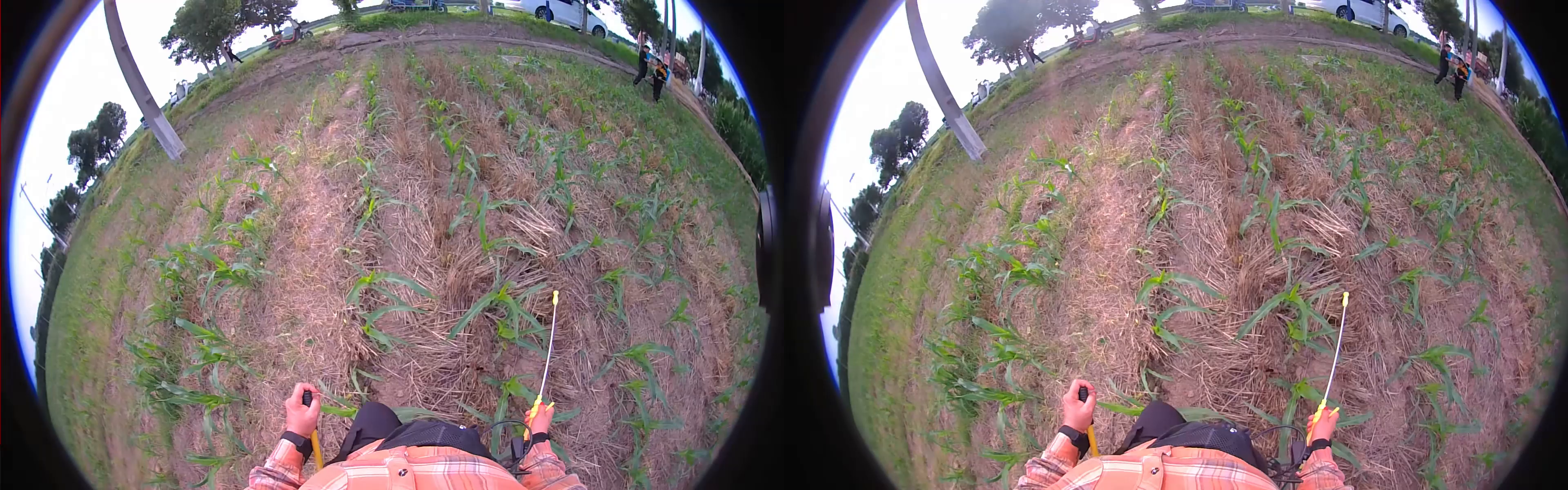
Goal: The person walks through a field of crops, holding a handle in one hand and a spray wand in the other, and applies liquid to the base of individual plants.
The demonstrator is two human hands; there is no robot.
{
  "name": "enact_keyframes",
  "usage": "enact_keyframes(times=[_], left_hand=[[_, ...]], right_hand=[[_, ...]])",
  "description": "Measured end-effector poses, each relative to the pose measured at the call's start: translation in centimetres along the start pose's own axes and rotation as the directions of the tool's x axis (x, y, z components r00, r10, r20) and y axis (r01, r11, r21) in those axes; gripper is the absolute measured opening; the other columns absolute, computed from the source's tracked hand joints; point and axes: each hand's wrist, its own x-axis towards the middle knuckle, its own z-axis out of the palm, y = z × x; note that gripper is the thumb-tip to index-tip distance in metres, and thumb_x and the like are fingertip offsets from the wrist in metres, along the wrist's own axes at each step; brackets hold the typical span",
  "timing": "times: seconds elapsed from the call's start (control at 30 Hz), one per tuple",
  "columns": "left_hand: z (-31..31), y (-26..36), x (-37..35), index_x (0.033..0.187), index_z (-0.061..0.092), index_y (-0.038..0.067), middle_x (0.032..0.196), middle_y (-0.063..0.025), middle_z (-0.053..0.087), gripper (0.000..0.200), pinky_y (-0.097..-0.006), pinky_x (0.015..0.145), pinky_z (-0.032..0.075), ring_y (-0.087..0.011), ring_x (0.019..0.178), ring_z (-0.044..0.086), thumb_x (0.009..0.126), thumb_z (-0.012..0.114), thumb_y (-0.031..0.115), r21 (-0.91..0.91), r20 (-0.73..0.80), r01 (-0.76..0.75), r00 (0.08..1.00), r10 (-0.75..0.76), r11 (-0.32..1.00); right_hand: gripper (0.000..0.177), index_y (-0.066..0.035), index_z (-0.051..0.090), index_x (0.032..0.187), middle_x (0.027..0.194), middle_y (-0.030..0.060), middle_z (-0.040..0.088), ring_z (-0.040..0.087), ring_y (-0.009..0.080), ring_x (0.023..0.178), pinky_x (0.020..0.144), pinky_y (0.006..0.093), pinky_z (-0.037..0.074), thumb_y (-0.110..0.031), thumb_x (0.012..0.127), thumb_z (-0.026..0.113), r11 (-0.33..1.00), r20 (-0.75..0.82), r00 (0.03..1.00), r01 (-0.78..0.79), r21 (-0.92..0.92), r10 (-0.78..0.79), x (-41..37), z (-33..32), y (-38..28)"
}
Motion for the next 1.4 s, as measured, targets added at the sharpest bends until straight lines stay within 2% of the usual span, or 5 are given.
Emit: enact_keyframes(times=[0.23,0.67,0.9,1.27,1.4], left_hand=[[1.4,-1.6,3.6,0.075,0.05,0.006,0.054,-0.0027,0.047,0.008,-0.024,0.045,0.037,-0.0094,0.046,0.045,0.069,0.055,0.003,-0.035,0.071,0.06,0.996,-0.058,0.998],[-0.3,-5.4,12.7,0.076,0.048,0.005,0.061,-0.001,0.049,0.008,-0.0209,0.049,0.037,-0.0065,0.053,0.044,0.071,0.051,-0.001,-0.166,0.058,0.189,0.982,-0.181,0.968],[-2.8,-6.9,16.3,0.078,0.046,0.005,0.063,0.0008,0.047,0.011,-0.02,0.049,0.035,-0.0057,0.054,0.042,0.071,0.051,-0.002,-0.257,0.01,0.203,0.978,-0.207,0.945],[-2.1,-5.9,22.0,0.078,0.044,0.006,0.062,0.0038,0.04,0.016,-0.019,0.047,0.03,-0.0038,0.053,0.036,0.07,0.05,-0.005,-0.242,-0.013,0.234,0.97,-0.245,0.942],[-0.2,-5.4,25.1,0.079,0.044,0.007,0.063,0.0041,0.039,0.015,-0.0181,0.046,0.028,-0.0026,0.052,0.034,0.071,0.048,-0.006,-0.25,-0.031,0.236,0.967,-0.252,0.939]], right_hand=[[0.019,-0.009,0.031,0.084,0.05,0.0097,0.045,0.04,0.0167,0.031,0.026,0.0262,0.03,-0.028,0.085,0.035,0.999,-0.132,0.99,0.038,-0.026,-0.041,2.3,0.4,-1.0],[0.017,-0.009,0.033,0.087,0.051,0.0093,0.049,0.041,0.0136,0.032,0.027,0.0233,0.03,-0.025,0.085,0.038,0.94,0.201,0.979,0.024,-0.34,0.048,1.2,18.5,-2.9],[0.018,-0.008,0.036,0.089,0.054,0.0079,0.052,0.044,0.0121,0.034,0.03,0.0238,0.032,-0.025,0.084,0.042,0.788,0.465,0.862,0.139,-0.6,0.202,-2.6,28.6,-5.2],[0.025,-0.008,0.041,0.09,0.061,0.005,0.052,0.048,0.01,0.041,0.034,0.0226,0.037,-0.03,0.082,0.049,0.692,0.801,0.521,0.462,-0.555,0.294,-0.4,36.8,-4.9],[0.026,-0.004,0.041,0.088,0.068,0.005,0.053,0.052,0.0133,0.049,0.047,0.026,0.042,-0.029,0.082,0.048,0.626,0.695,0.606,0.381,-0.68,0.386,1.9,39.0,-8.3]])
